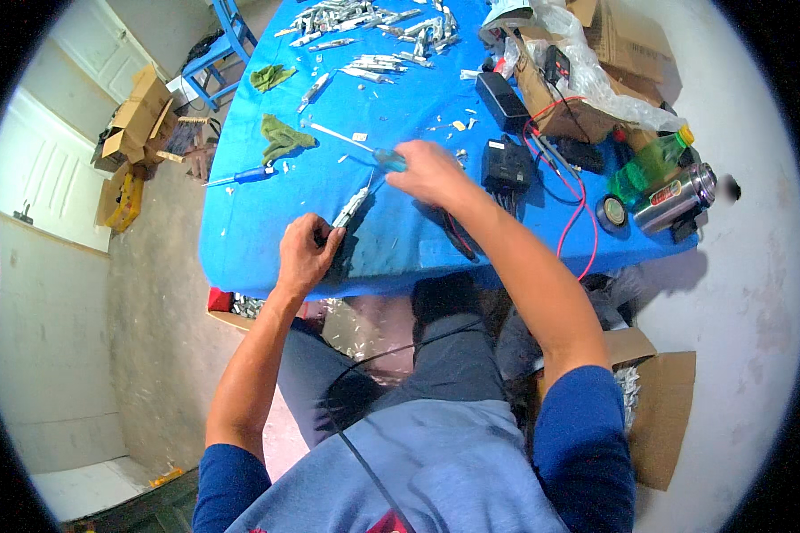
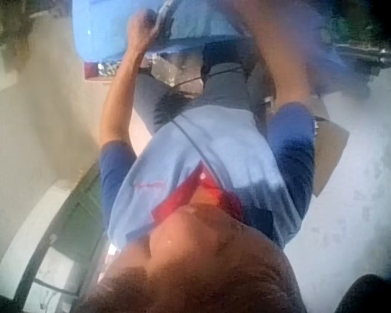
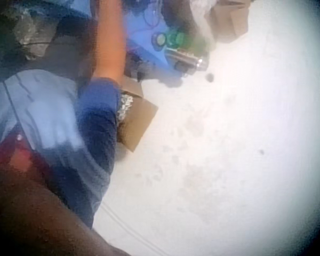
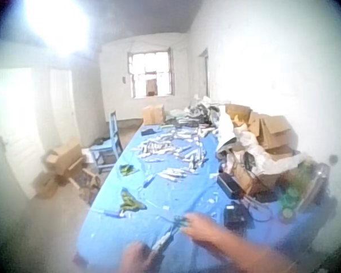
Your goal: The person assembles a metal component by inserting a screw with a screwdriver and tightening another part with pliers.
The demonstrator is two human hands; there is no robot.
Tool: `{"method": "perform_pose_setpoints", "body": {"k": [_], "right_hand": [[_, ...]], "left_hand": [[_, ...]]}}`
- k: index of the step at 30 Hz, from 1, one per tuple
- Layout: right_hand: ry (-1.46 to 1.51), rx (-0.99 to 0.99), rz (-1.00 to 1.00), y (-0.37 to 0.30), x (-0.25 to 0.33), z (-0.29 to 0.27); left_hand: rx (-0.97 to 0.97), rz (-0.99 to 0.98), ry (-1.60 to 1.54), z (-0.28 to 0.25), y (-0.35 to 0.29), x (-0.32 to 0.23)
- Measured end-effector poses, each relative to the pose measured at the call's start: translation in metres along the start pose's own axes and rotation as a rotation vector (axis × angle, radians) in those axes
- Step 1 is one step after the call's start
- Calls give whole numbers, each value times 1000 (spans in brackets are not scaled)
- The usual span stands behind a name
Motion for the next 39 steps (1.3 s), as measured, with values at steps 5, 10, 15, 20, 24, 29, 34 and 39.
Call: {"method": "perform_pose_setpoints", "body": {"k": [5,10,15,20,24,29,34,39], "right_hand": [[168,-90,50,-76,-9,-29],[332,60,52,-146,-2,-37],[359,105,116,-171,-10,-32],[390,69,44,-165,-4,-26],[465,186,146,-162,-9,-17],[606,220,230,-168,-13,-11],[702,231,252,-170,-10,-9],[721,250,260,-163,-10,-5]], "left_hand": [[-35,42,1,-1,-1,-7],[-53,19,21,-5,-4,-4],[-31,5,1,-2,0,-6],[-60,37,12,-3,0,-8],[-49,4,2,-4,-1,-7],[-63,13,-3,-4,-2,-6],[-69,34,-3,-4,-2,-9],[-67,35,9,-5,-1,-11]]}}
Point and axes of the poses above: each hand's wrist, its own y-axis towards the middle knuckle, its own z-axis out of the palm, x = y × z, the point moved 9 cm from there along y, towards the middle knuckle, and after that the axes turned 8 degrees about -y, right-handed, at the moved point
